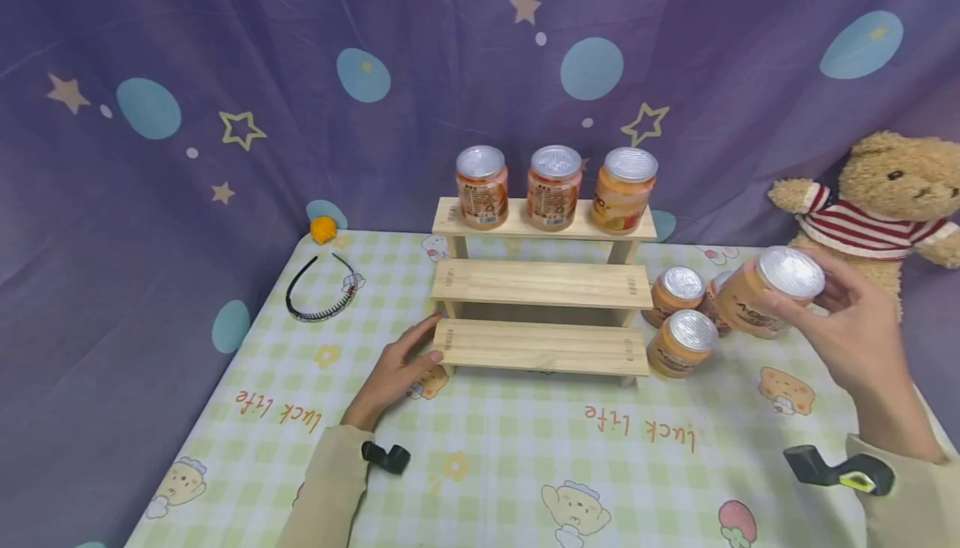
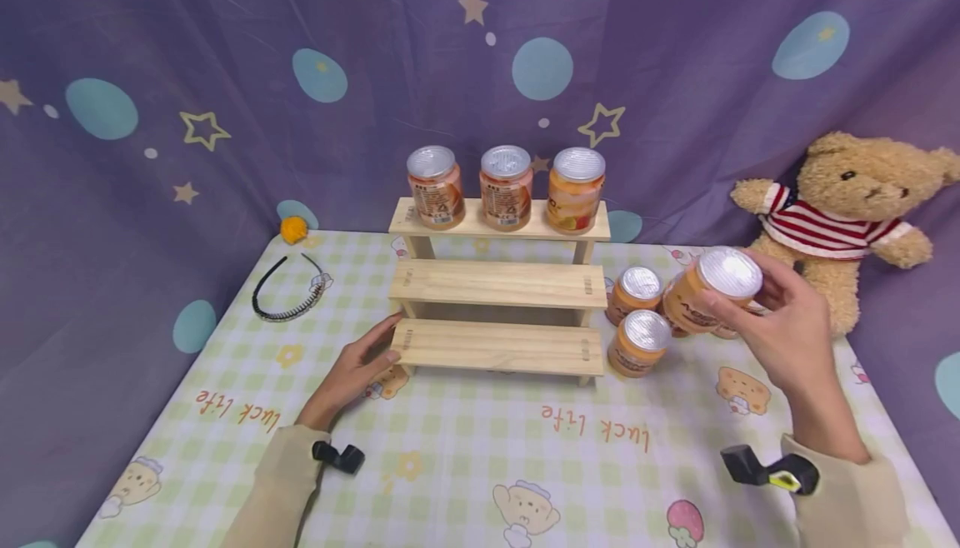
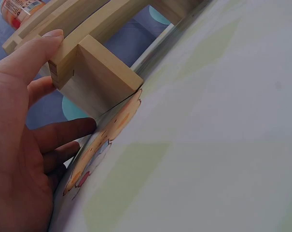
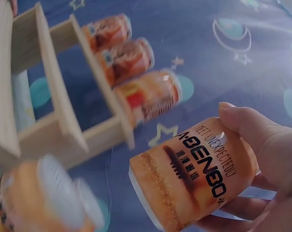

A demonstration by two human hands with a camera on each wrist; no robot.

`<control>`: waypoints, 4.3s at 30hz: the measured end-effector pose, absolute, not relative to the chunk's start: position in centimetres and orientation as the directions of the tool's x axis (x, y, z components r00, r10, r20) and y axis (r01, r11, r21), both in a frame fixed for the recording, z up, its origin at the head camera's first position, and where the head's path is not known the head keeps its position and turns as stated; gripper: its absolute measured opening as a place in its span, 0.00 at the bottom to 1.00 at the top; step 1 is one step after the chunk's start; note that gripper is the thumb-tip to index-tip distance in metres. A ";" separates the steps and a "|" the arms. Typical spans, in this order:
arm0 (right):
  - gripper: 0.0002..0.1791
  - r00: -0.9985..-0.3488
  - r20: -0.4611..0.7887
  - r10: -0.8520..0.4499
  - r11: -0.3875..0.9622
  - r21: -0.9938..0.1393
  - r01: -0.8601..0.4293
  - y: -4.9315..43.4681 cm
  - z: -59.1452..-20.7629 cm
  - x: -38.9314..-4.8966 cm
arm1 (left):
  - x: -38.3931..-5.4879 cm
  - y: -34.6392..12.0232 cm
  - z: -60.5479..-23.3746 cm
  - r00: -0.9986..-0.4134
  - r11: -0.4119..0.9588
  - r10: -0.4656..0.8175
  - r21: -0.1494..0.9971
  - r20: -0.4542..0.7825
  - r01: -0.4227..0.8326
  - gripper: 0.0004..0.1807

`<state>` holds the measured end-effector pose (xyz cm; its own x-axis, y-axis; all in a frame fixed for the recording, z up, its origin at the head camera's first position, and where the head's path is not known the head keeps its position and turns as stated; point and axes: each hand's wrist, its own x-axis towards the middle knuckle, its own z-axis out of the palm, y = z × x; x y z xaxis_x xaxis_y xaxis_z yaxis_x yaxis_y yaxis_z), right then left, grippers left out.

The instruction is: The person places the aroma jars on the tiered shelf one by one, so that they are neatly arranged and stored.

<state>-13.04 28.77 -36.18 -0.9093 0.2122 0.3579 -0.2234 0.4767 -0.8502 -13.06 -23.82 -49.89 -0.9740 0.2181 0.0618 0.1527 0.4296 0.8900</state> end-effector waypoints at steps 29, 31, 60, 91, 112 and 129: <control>0.33 -0.916 0.375 -0.140 0.345 -0.849 -0.401 14.8 -30.2 -16.6 | -13.4 -24.0 -50.3 -0.972 0.421 0.223 0.892 0.073 0.163 0.33; 0.32 -0.916 0.369 -0.155 0.333 -0.854 -0.400 14.0 -30.2 -16.9 | -13.4 -24.0 -50.3 -0.972 0.421 0.222 0.892 0.073 0.164 0.33; 0.35 -0.901 0.329 -0.282 0.260 -0.878 -0.402 4.6 -33.3 -20.4 | -13.3 -24.0 -50.4 -0.971 0.434 0.226 0.884 0.079 0.172 0.32; 0.36 -0.899 0.355 -0.256 0.346 -0.835 -0.428 1.1 -36.3 -20.6 | -13.1 -24.0 -50.0 -0.972 0.423 0.226 0.892 0.067 0.160 0.32; 0.42 -0.885 0.358 -0.299 0.413 -0.787 -0.458 2.7 -35.5 -20.0 | -13.3 -24.0 -50.2 -0.970 0.416 0.233 0.895 0.069 0.163 0.33; 0.35 -0.933 0.314 -0.173 0.437 -0.825 -0.359 8.7 -35.7 -17.2 | -13.2 -23.8 -50.3 -0.974 0.420 0.220 0.896 0.053 0.143 0.33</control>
<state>-17.24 8.67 -35.68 -0.9335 -0.1733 0.3141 -0.3586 0.4369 -0.8249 -13.23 -23.80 -50.30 -0.9741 0.2197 0.0528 0.1434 0.4203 0.8960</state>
